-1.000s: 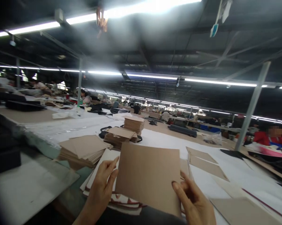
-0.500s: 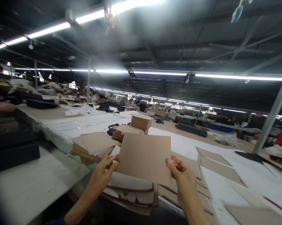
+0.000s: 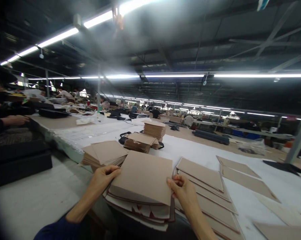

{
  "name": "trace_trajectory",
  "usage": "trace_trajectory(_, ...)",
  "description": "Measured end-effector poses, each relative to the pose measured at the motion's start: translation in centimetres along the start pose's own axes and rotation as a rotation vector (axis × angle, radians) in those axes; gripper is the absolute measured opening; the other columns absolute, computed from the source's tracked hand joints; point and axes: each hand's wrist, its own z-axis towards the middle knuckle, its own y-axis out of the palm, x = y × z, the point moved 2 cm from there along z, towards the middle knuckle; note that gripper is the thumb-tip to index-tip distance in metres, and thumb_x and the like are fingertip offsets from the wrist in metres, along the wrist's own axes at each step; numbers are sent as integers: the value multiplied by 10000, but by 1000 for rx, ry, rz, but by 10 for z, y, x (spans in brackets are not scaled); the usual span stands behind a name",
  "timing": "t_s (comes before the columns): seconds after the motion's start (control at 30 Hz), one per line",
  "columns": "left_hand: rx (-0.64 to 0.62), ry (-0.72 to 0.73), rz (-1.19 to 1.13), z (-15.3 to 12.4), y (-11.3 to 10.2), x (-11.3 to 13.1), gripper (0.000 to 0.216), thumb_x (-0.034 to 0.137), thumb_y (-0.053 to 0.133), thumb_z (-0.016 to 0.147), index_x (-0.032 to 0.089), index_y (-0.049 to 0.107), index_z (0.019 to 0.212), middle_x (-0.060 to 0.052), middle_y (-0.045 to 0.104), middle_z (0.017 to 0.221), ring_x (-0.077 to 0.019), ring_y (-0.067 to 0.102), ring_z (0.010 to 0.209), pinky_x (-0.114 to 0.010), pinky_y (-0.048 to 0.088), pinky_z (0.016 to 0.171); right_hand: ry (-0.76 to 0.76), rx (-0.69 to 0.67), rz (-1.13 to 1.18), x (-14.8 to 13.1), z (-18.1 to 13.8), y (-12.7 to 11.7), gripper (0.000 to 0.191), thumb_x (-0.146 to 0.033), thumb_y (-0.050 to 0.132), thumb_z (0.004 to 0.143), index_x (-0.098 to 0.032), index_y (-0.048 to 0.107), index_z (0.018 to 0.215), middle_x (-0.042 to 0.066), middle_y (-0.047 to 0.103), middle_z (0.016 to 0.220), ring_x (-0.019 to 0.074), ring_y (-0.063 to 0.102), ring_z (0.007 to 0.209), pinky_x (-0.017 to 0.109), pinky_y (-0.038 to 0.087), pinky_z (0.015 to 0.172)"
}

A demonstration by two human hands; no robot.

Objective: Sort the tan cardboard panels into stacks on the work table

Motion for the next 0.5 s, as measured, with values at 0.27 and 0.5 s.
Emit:
trace_trajectory(0.27,-62,-29,-19,12,-4,-15,375,407,670,622,124,673,868,-57,737,792,-232,665,794,-306,489,737,71,-43,130,-2,0,15,292,-233,751,585,-188,494,717,-40,606,580,108,591,532,237,511,521)
trace_trajectory(0.5,-119,-36,208,2,-3,1,254,332,633,634,151,684,805,-37,733,772,-219,666,787,-276,466,705,174,-76,-26,19,12,7,253,-168,729,612,-201,484,668,-48,581,566,101,579,547,207,489,519)
